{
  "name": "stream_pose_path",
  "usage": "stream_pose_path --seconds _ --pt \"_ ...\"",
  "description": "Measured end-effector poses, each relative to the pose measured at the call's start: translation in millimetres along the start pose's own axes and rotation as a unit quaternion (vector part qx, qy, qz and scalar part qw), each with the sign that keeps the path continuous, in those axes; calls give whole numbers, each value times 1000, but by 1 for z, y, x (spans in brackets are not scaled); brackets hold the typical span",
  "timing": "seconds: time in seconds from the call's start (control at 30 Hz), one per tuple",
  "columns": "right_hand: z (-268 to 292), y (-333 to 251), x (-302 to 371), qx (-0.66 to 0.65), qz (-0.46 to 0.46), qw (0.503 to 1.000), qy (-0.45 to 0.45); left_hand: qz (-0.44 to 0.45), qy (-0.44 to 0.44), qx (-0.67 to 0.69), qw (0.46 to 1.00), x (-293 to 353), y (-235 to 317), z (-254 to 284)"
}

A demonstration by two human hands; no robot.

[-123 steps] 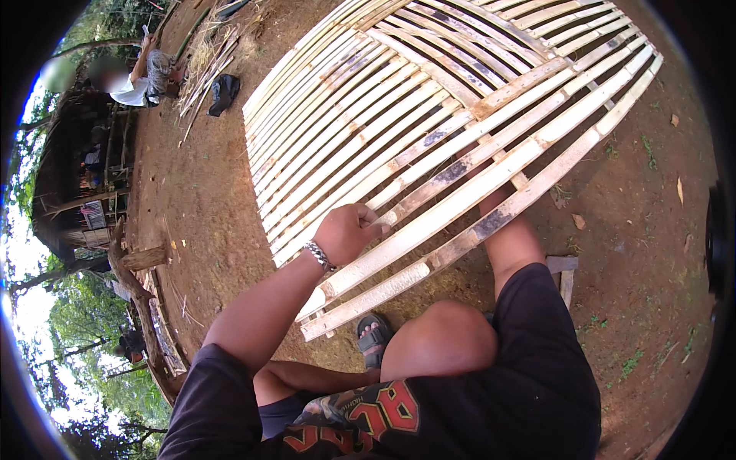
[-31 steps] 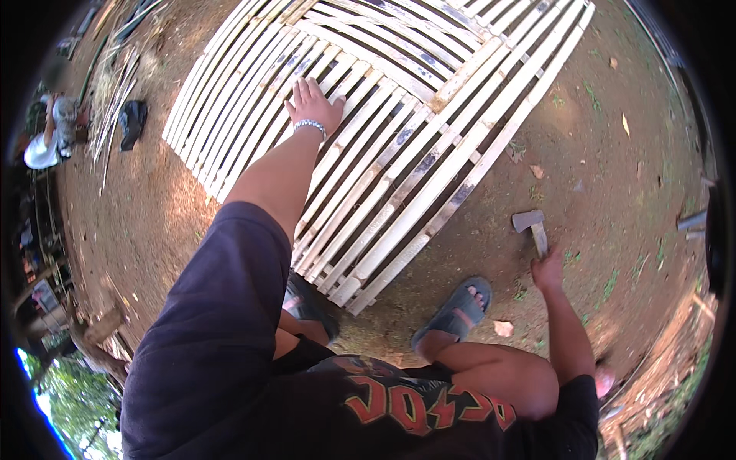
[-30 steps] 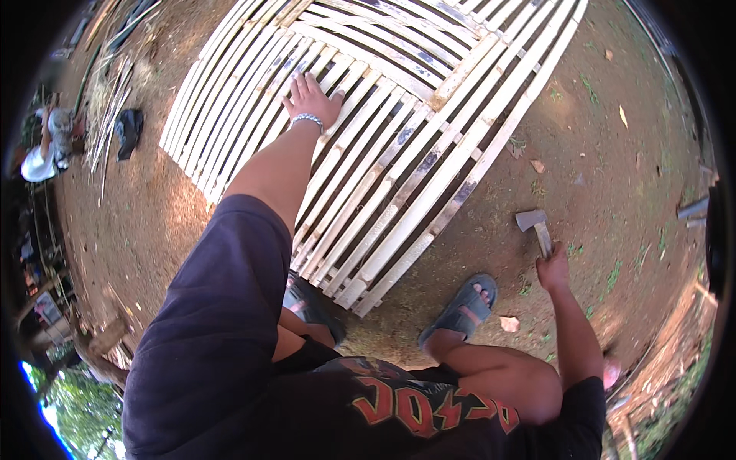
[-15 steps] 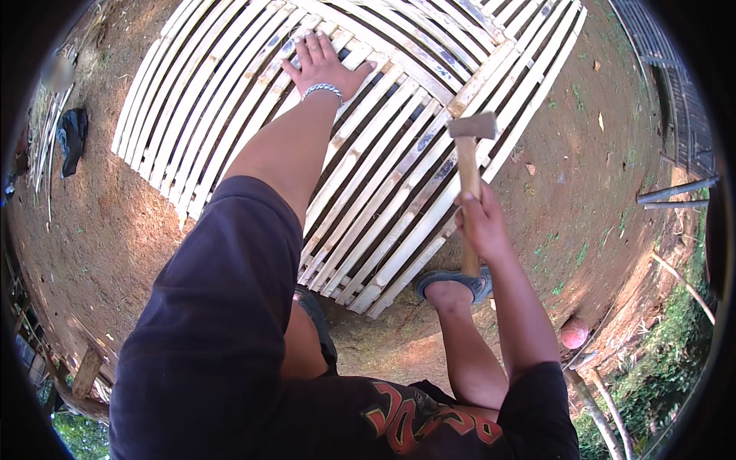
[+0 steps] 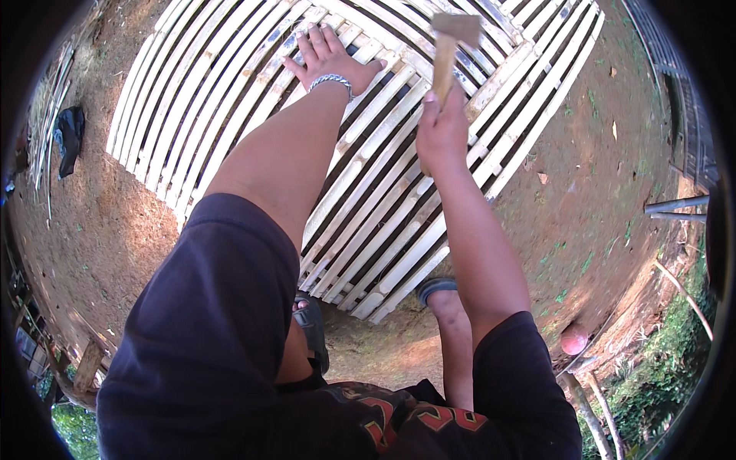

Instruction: The person assembles a bamboo structure by hammering nails into a bamboo frame. They use a hammer to secure the bamboo slats to the frame, occasionally adjusting the position of the slats and the frame itself.

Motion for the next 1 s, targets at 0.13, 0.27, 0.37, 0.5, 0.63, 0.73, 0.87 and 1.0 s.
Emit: stream_pose_path --seconds 0.13,0.27,0.37,0.5,0.63,0.73,0.87,1.0 --pt "5 0 -12 126 -33 980 -152 0 -4 -1 1000 0 -1 0" --pt "16 -9 -12 85 -36 992 -90 -3 -5 -2 1000 2 -3 2" --pt "24 -17 -7 23 5 999 -38 -4 1 -6 1000 2 -5 2" --pt "47 -38 -11 35 106 994 10 1 -5 -7 1000 6 1 6" --pt "56 -31 -30 203 115 965 -122 -9 9 -4 1000 2 -1 0" --pt "57 -22 -36 306 109 922 -210 -11 14 -3 1000 1 -1 3" --pt "87 -73 -36 147 136 979 -38 -1 9 -11 1000 7 -2 8" --pt "66 -46 -27 168 116 979 -19 -11 12 3 1000 4 1 2"
Point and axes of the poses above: each hand's wrist, its own x-axis away from the middle knuckle, its own z-axis out of the back of the hand, y = z × x, the point moved 1 cm from there along -x, towards the middle knuckle, and after that the axes turned 14 degrees about x, right-handed, at the moved point
